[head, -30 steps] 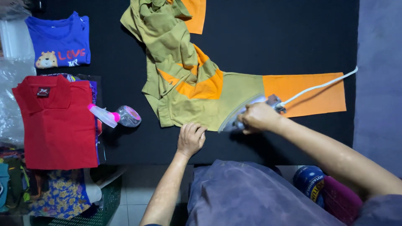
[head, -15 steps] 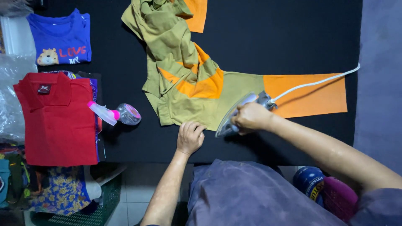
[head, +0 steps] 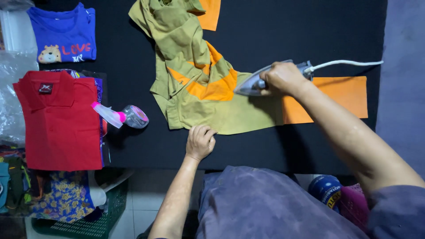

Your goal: Ironing a multi-colored long-sleeved shirt on a flat surface.

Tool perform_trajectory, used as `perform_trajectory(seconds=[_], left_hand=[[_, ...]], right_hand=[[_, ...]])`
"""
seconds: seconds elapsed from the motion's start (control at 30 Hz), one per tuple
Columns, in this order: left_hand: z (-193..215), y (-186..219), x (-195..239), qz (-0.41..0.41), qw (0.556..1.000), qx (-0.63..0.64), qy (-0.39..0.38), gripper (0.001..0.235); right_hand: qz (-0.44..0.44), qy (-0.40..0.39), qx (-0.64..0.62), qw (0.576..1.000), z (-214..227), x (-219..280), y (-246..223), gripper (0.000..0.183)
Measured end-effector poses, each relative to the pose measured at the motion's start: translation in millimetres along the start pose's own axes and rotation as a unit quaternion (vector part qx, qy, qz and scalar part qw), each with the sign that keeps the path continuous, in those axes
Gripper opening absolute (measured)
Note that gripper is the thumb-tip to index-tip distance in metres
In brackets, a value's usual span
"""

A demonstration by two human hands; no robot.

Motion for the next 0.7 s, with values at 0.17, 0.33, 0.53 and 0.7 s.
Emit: perform_trajectory(seconds=[0.17,0.33,0.53,0.7], left_hand=[[2.5,2.5,-4.4,0.000,1.000,0.000,-0.003,0.025],[-3.3,2.5,-2.2,0.002,1.000,0.007,-0.024,0.025],[-4.3,7.9,-7.5,-0.004,0.999,-0.002,-0.044,0.020],[-0.9,14.3,-15.9,0.012,0.999,-0.030,-0.033,0.018]], right_hand=[[0.087,0.000,-0.050,0.995,-28.4,43.6,-40.7,0.039],[0.102,-0.009,-0.084,0.991,-43.0,88.4,-68.5,0.039],[-0.160,0.137,-0.082,0.974,-23.7,116.3,-1.1,0.041],[-0.400,0.168,-0.108,0.895,-13.6,178.8,72.9,0.048]])
Point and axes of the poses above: each hand's wrist, its own x-axis away from the middle knuckle, its own z-axis out of the back of the hand, y = z × x, the point moved 9 cm from there along -x, towards the middle knuckle, and after that the axes turned 8 degrees about -x, right-handed, at the moved point
